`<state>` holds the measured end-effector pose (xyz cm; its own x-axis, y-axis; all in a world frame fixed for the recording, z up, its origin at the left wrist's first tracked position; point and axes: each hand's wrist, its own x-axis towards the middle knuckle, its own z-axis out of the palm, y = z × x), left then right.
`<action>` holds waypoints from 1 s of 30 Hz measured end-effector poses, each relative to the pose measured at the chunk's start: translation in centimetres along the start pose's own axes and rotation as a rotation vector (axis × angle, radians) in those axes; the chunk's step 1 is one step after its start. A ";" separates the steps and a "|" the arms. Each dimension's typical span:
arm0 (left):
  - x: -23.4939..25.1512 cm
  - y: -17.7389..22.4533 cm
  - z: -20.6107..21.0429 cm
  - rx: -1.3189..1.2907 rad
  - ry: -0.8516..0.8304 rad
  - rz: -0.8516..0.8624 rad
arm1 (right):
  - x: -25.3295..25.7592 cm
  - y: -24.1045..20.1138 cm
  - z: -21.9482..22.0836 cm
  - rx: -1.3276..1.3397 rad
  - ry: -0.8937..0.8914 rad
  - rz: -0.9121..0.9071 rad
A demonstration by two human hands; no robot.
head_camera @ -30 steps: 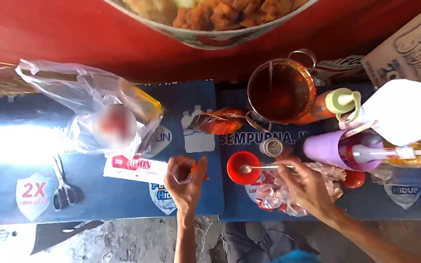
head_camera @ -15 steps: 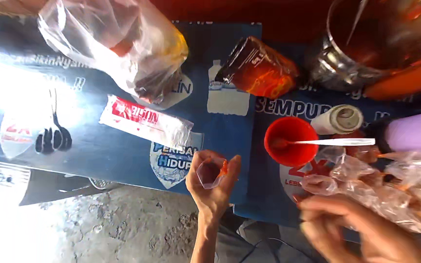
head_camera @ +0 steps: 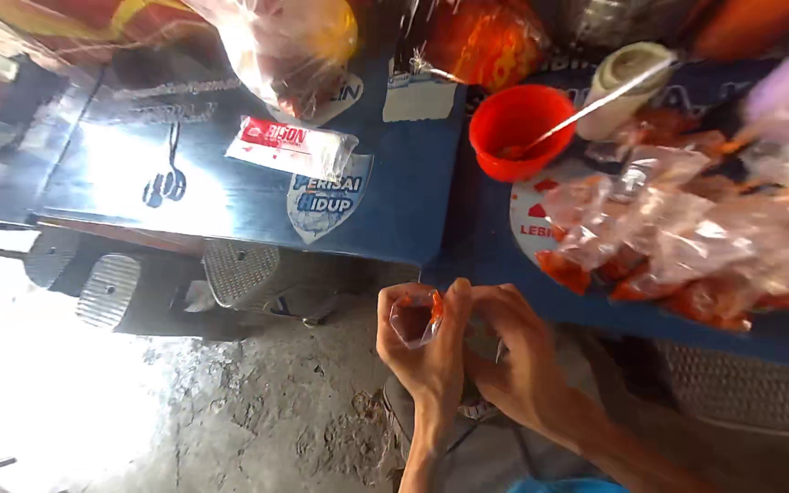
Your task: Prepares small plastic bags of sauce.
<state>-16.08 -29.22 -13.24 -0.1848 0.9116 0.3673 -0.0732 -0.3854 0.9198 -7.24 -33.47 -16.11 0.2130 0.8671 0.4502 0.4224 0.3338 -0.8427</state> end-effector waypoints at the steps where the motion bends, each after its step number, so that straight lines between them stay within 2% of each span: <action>1: -1.0 0.1 0.0 0.009 0.013 -0.016 | -0.9 -0.1 -0.2 -0.004 0.012 0.005; 5: -4.6 0.3 -0.1 -0.013 0.052 -0.070 | -4.5 -0.7 -1.3 -0.001 0.050 0.080; 7: -6.2 0.2 -0.2 -0.046 0.055 -0.111 | -6.0 -1.1 -1.9 0.111 0.036 0.206; 11: -8.4 -0.7 -0.6 -0.048 0.040 -0.143 | -7.3 -1.6 -3.7 0.402 -0.108 0.480; 15: -10.3 -1.9 -1.4 -0.044 0.023 -0.186 | -7.6 -1.4 -4.8 0.502 -0.188 0.678; 25: -13.1 -4.8 -3.3 0.025 0.044 -0.226 | -8.9 0.1 -3.8 0.449 -0.385 0.926; 30: -13.8 -5.3 -4.8 0.003 -0.063 -0.205 | -8.9 0.7 -3.4 0.469 -0.396 0.900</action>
<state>-17.81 -40.44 -23.89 -0.1045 0.9781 0.1799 -0.1000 -0.1903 0.9766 -5.86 -42.20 -19.74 -0.0585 0.8937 -0.4448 -0.1422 -0.4485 -0.8824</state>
